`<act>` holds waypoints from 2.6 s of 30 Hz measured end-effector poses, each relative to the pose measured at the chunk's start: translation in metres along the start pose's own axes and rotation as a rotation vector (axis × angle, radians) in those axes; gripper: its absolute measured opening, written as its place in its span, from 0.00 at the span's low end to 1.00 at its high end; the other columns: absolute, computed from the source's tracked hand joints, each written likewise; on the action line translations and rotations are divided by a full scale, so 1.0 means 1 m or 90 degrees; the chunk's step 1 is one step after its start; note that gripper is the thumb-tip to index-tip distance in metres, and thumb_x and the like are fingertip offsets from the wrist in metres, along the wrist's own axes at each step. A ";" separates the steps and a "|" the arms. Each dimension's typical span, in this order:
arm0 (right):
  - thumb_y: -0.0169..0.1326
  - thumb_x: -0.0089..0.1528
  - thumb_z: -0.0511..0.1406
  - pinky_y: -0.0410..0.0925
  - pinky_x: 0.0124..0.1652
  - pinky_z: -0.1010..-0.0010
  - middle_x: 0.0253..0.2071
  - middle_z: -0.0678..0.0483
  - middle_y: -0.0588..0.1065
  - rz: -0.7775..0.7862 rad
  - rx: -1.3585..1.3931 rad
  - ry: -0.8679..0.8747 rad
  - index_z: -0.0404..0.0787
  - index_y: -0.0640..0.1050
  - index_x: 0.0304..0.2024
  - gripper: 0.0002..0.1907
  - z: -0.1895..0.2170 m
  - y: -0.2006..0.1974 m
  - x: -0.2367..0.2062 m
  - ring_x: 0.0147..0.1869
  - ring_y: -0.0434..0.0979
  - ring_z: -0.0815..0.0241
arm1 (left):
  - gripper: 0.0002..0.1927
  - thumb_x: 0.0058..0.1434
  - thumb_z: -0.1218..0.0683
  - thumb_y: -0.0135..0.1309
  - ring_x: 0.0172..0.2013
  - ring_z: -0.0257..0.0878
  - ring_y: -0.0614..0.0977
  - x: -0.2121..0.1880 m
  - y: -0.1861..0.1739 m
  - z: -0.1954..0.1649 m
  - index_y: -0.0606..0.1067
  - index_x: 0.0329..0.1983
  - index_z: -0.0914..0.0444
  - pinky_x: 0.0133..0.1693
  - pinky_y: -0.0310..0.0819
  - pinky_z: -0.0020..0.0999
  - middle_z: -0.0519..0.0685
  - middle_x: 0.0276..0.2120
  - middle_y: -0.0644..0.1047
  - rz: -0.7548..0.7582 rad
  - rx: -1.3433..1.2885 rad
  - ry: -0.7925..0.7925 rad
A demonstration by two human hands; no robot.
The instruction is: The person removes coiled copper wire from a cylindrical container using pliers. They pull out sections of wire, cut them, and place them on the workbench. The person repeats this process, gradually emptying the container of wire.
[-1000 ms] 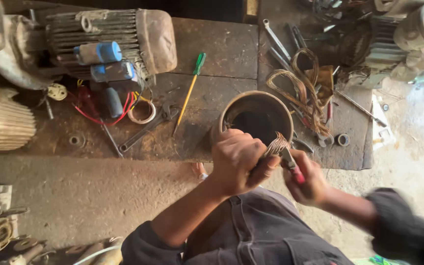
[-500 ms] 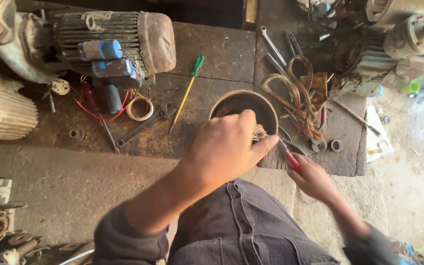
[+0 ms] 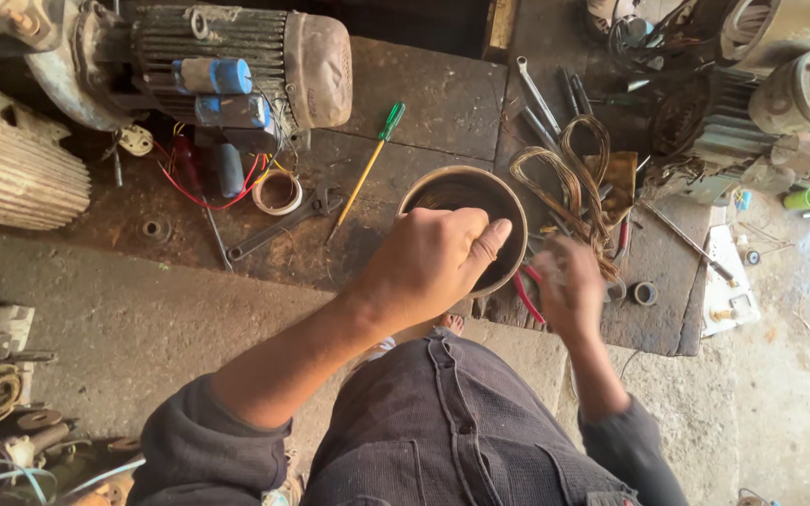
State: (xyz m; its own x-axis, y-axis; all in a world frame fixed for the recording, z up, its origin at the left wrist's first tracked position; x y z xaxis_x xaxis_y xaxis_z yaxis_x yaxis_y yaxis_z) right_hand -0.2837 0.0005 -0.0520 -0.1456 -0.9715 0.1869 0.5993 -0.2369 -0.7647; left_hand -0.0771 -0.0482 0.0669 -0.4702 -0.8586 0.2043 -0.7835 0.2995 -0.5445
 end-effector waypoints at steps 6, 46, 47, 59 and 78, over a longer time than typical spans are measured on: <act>0.39 0.78 0.45 0.70 0.60 0.65 0.56 0.40 0.76 0.044 0.270 -0.280 0.33 0.66 0.67 0.24 0.133 -0.055 0.006 0.60 0.80 0.49 | 0.13 0.70 0.49 0.52 0.31 0.54 0.83 -0.011 -0.013 -0.015 0.79 0.38 0.62 0.32 0.75 0.45 0.56 0.29 0.79 -0.120 0.018 0.115; 0.42 0.76 0.39 0.67 0.37 0.73 0.33 0.53 0.74 -0.006 0.741 -0.090 0.37 0.74 0.42 0.14 0.115 -0.008 0.035 0.35 0.71 0.65 | 0.28 0.70 0.35 0.42 0.34 0.55 0.84 0.032 0.011 -0.059 0.81 0.41 0.61 0.38 0.77 0.49 0.58 0.28 0.80 0.551 0.458 -0.383; 0.42 0.76 0.40 0.67 0.36 0.73 0.32 0.53 0.73 0.020 0.726 -0.082 0.36 0.74 0.42 0.16 0.113 -0.005 0.035 0.34 0.70 0.65 | 0.29 0.69 0.34 0.44 0.33 0.55 0.84 0.034 0.007 -0.062 0.81 0.39 0.62 0.37 0.78 0.48 0.59 0.27 0.80 0.521 0.442 -0.355; 0.42 0.78 0.49 0.58 0.31 0.77 0.22 0.58 0.64 0.251 0.580 -0.186 0.38 0.68 0.30 0.27 0.139 -0.011 0.047 0.28 0.62 0.70 | 0.25 0.71 0.37 0.53 0.27 0.26 0.68 -0.035 -0.007 0.033 0.70 0.36 0.63 0.30 0.61 0.26 0.41 0.24 0.69 -0.026 -0.402 -0.035; 0.46 0.69 0.45 0.61 0.17 0.66 0.17 0.52 0.71 0.385 -0.067 -0.288 0.41 0.82 0.32 0.20 0.249 -0.110 0.103 0.12 0.68 0.61 | 0.21 0.79 0.40 0.47 0.21 0.25 0.73 -0.015 -0.055 -0.025 0.73 0.40 0.60 0.23 0.64 0.30 0.41 0.20 0.71 -0.247 -0.324 0.151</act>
State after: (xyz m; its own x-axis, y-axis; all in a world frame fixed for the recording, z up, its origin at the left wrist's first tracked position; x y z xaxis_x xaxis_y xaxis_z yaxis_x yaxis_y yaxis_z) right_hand -0.1689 -0.0729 0.2049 0.5348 -0.8423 -0.0665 0.3908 0.3164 -0.8644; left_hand -0.0369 -0.0415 0.1143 -0.1470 -0.8465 0.5117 -0.9796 0.1962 0.0431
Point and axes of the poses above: each hand's wrist, its own x-axis towards the middle knuckle, its own y-axis out of the palm, z = x × y, the point moved 8 cm from there along x, towards the middle knuckle
